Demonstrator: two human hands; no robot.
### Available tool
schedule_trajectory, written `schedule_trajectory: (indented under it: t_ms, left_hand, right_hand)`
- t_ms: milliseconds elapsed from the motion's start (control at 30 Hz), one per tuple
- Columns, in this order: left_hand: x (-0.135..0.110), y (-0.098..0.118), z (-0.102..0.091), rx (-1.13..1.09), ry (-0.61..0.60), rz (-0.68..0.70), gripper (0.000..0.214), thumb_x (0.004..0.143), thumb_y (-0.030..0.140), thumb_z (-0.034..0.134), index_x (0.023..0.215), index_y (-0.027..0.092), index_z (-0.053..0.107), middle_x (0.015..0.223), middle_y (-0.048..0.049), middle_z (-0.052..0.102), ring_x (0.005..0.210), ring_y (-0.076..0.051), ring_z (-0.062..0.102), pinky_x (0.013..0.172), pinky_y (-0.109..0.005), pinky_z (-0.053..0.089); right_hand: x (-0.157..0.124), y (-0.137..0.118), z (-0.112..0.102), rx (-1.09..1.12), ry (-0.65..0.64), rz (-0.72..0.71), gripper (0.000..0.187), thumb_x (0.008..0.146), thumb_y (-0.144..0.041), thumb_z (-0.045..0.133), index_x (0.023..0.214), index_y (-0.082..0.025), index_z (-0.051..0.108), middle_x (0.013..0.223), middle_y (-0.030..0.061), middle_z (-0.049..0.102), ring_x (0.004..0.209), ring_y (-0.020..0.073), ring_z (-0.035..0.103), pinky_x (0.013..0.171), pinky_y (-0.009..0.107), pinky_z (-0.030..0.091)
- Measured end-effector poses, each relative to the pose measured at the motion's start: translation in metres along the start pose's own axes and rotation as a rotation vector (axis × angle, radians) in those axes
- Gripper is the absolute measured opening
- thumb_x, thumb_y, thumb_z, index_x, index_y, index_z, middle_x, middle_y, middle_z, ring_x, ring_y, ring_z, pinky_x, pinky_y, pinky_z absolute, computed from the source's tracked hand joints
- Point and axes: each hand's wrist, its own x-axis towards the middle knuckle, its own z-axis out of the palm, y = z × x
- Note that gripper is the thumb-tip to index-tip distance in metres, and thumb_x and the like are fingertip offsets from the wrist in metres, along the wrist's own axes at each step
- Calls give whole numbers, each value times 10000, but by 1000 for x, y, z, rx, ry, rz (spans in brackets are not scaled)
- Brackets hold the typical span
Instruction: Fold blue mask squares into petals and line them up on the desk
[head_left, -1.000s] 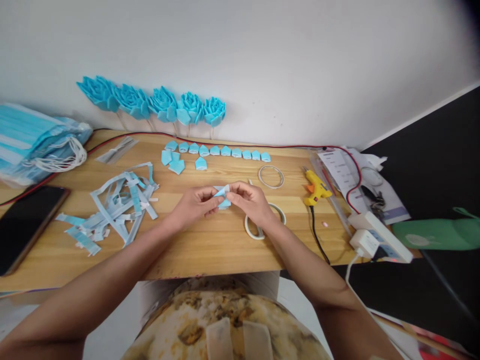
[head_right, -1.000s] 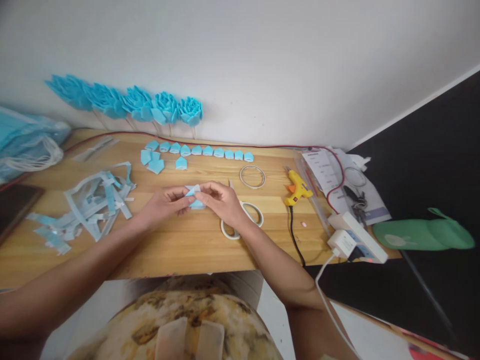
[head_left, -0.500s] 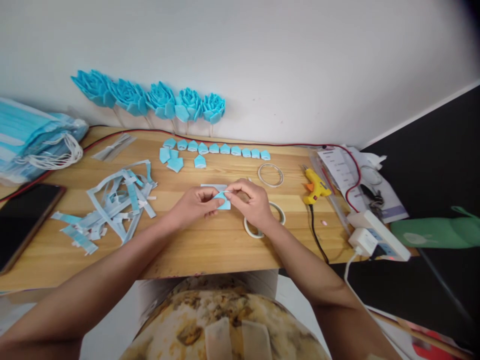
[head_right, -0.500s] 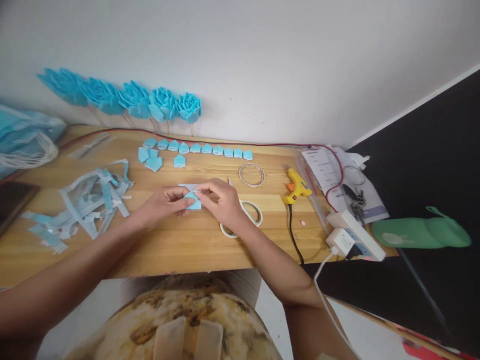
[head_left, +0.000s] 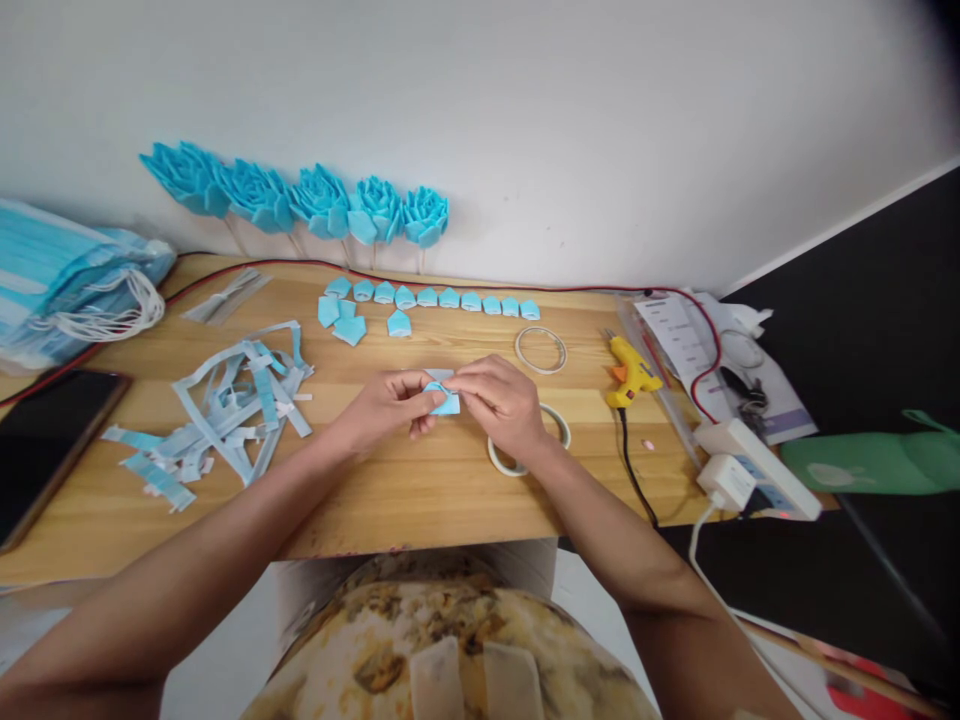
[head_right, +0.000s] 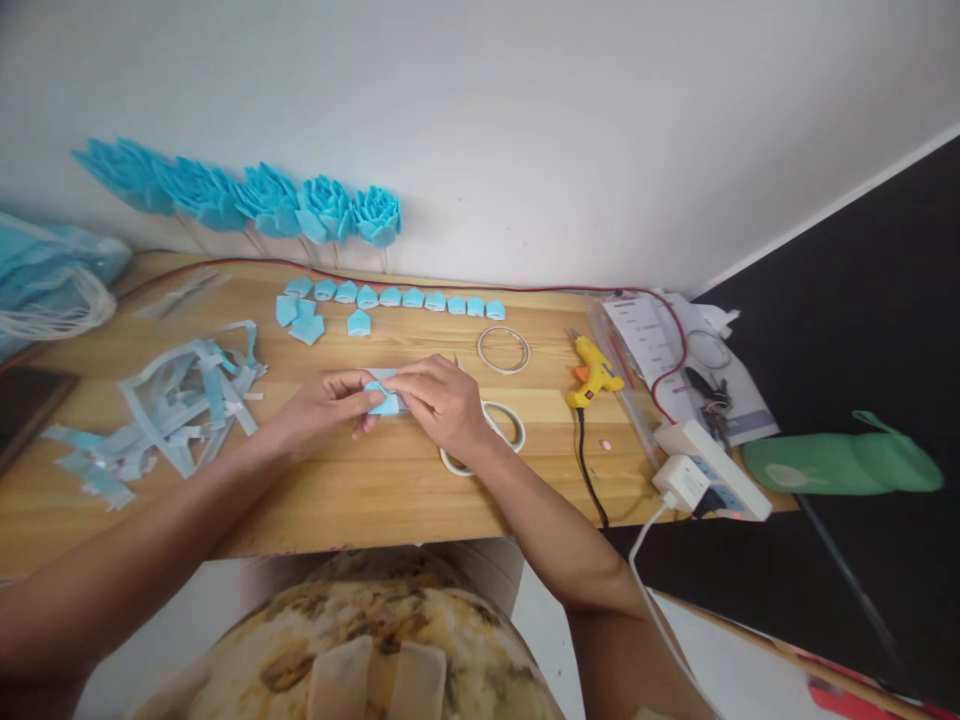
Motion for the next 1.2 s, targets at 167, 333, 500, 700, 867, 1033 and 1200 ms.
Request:
schedule_trajectory:
  t_ms: [167, 333, 500, 700, 867, 1033, 1200]
  left_hand:
    - [-1, 1, 1, -27, 7, -6, 345, 731, 457, 689, 665, 144, 559, 538, 36, 571, 448, -57, 481, 448, -175, 406]
    - [-1, 2, 2, -37, 8, -3, 347, 733, 462, 688, 674, 143, 565, 539, 33, 577, 459, -61, 489, 457, -176, 412]
    - [0, 1, 1, -20, 45, 21, 317, 724, 437, 689, 675, 149, 565, 536, 38, 569, 453, -64, 484, 457, -180, 410]
    - [-1, 1, 0, 26, 85, 54, 311, 724, 425, 667, 635, 152, 548, 553, 31, 552, 471, -68, 475, 475, -191, 407]
    - [0, 2, 0, 99, 41, 48, 318, 745, 442, 630, 643, 156, 534, 541, 32, 528, 483, -75, 461, 480, -194, 380]
    - [0, -1, 2, 257, 3, 76, 313, 763, 426, 587, 621, 161, 502, 527, 54, 451, 489, -66, 398, 482, -191, 313]
    - [-1, -2, 1, 289, -8, 81, 296, 776, 413, 577, 633, 166, 498, 536, 54, 471, 491, -68, 402, 488, -191, 312]
  right_hand:
    - [-1, 1, 1, -18, -6, 3, 237, 887, -114, 522, 943, -241, 713, 868, 46, 700, 798, 152, 622, 706, 300, 497]
    - [-2, 3, 1, -26, -7, -5, 263, 885, -107, 517, 951, -259, 721, 875, 44, 698, 805, 154, 618, 717, 307, 492]
    - [-2, 0, 0, 67, -32, 75, 262, 893, -132, 517, 1025, -262, 702, 929, 39, 701, 856, 154, 620, 779, 315, 492]
    - [-1, -2, -2, 430, -96, 551, 275, 928, -281, 487, 1155, -240, 637, 957, 27, 675, 839, 131, 629, 767, 271, 510]
    - [0, 0, -1, 705, -156, 720, 245, 880, -378, 562, 1009, -205, 678, 859, 14, 660, 759, 123, 607, 718, 257, 504]
    - [0, -2, 2, 605, -189, 703, 207, 771, -366, 694, 856, -178, 677, 684, -23, 587, 623, 96, 518, 596, 222, 425]
    - [0, -6, 2, 463, -136, 623, 157, 794, -326, 666, 812, -171, 679, 692, -5, 626, 621, 104, 539, 591, 231, 432]
